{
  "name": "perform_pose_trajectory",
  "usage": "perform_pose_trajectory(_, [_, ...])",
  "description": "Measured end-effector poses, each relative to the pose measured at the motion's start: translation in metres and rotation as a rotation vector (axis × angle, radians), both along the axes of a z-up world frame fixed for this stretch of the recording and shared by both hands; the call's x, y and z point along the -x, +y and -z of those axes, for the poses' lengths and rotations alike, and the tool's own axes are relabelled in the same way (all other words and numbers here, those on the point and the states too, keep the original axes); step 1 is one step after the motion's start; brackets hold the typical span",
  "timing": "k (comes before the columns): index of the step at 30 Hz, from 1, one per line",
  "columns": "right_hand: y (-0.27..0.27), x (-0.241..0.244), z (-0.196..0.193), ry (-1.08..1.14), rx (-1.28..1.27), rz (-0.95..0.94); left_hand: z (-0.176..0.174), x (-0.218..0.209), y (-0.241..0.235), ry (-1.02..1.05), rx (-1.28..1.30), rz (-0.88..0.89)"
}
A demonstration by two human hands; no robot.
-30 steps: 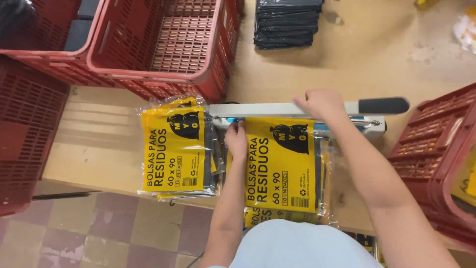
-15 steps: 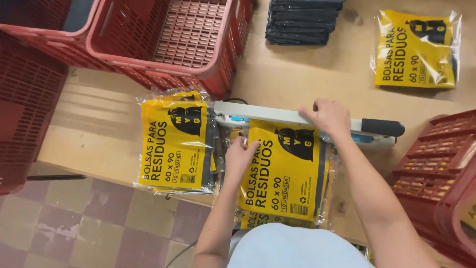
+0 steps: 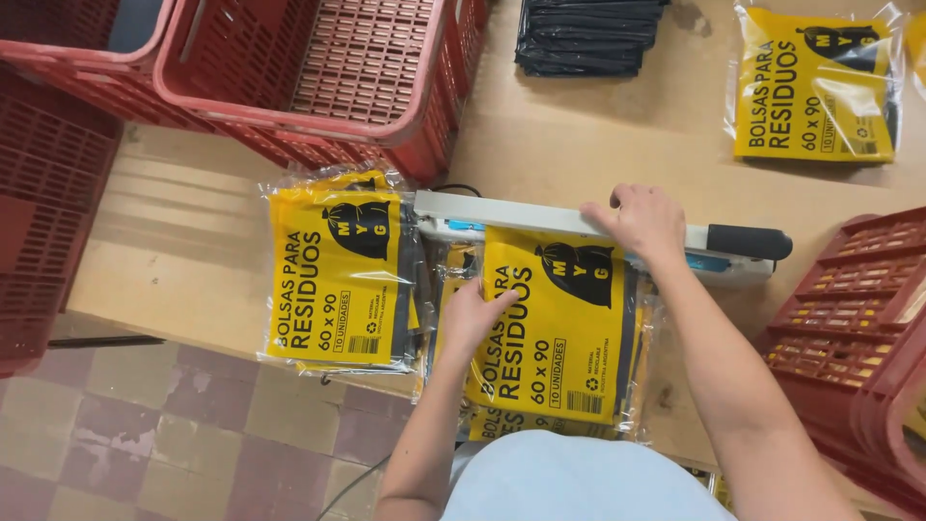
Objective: The person repeatedly places stacks of yellow-labeled plastic bags under a manual heat sealer, presses the handle to seal, and moves the sealed packs into a red basket. The process is repeated multiple times throughout the clip.
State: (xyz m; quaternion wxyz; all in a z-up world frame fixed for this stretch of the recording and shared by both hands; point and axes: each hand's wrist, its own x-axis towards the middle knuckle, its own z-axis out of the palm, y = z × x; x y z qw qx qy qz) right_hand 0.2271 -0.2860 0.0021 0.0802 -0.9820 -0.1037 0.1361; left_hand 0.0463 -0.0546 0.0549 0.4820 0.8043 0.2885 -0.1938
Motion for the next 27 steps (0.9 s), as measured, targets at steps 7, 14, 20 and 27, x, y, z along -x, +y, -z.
perform_pose_trajectory(7, [0.001,0.000,-0.003,0.030,0.010,-0.009,-0.003,0.003,-0.001,-0.017,-0.013,0.028])
perform_pose_trajectory(14, [0.000,0.001,-0.005,0.046,0.005,0.013,0.034,0.007,-0.004,-0.052,-0.030,0.030])
perform_pose_trajectory(20, [0.005,0.004,-0.009,0.026,-0.018,-0.008,0.049,0.015,-0.006,-0.148,-0.054,0.039])
perform_pose_trajectory(27, [-0.021,0.002,-0.034,-0.436,-0.595,-0.287,0.006,0.027,-0.009,-0.157,-0.046,0.040])
